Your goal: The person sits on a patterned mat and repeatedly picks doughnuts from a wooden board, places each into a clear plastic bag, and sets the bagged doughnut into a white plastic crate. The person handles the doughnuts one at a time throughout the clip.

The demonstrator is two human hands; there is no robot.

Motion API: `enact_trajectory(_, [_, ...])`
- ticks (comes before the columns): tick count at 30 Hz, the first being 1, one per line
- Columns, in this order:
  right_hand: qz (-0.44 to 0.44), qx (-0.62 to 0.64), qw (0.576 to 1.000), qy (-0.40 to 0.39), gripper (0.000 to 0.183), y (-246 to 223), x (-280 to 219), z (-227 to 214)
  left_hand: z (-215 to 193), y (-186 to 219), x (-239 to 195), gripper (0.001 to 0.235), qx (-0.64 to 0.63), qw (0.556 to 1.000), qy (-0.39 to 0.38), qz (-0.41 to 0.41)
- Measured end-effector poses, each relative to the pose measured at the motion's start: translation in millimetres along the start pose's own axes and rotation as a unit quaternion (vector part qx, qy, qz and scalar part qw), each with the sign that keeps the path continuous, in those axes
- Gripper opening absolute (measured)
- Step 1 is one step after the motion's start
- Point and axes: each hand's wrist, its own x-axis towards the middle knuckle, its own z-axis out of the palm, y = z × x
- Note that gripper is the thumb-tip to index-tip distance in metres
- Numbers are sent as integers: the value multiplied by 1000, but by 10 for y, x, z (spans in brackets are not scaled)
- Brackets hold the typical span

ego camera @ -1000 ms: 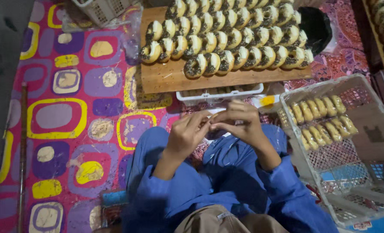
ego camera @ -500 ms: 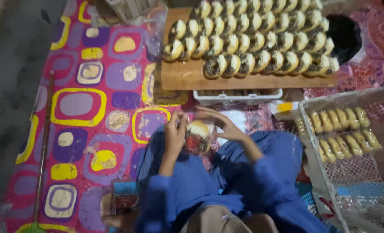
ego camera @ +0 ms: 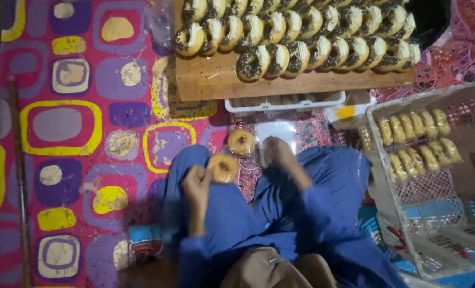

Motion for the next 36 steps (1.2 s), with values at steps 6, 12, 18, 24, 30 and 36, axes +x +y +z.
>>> enact_trajectory(6, [-180, -549, 815, -49, 30, 60, 683, -641, 970, -30, 715, 22, 144, 989, -1, 20])
enact_trajectory(12, [-28, -497, 854, -153, 20, -278, 491, -739, 1110, 133, 562, 52, 304, 928, -42, 213])
enact_trajectory(18, [-186, -519, 833, -48, 24, -681, -315, -950, 1475, 694, 407, 80, 169, 952, -119, 225])
enact_trajectory(24, [-143, -490, 859, 42, 51, -765, -504, -1165, 1873, 1303, -137, 32, 11, 905, -242, 350])
enact_trajectory(30, [-153, -127, 980, -23, 63, -1173, 84, -844, 1699, 1058, 534, 50, -546, 825, -72, -127])
enact_trajectory(36, [-61, -194, 978, -40, 88, -1782, 1574, -1077, 821, -301, 1593, 14, -781, 581, 148, -174])
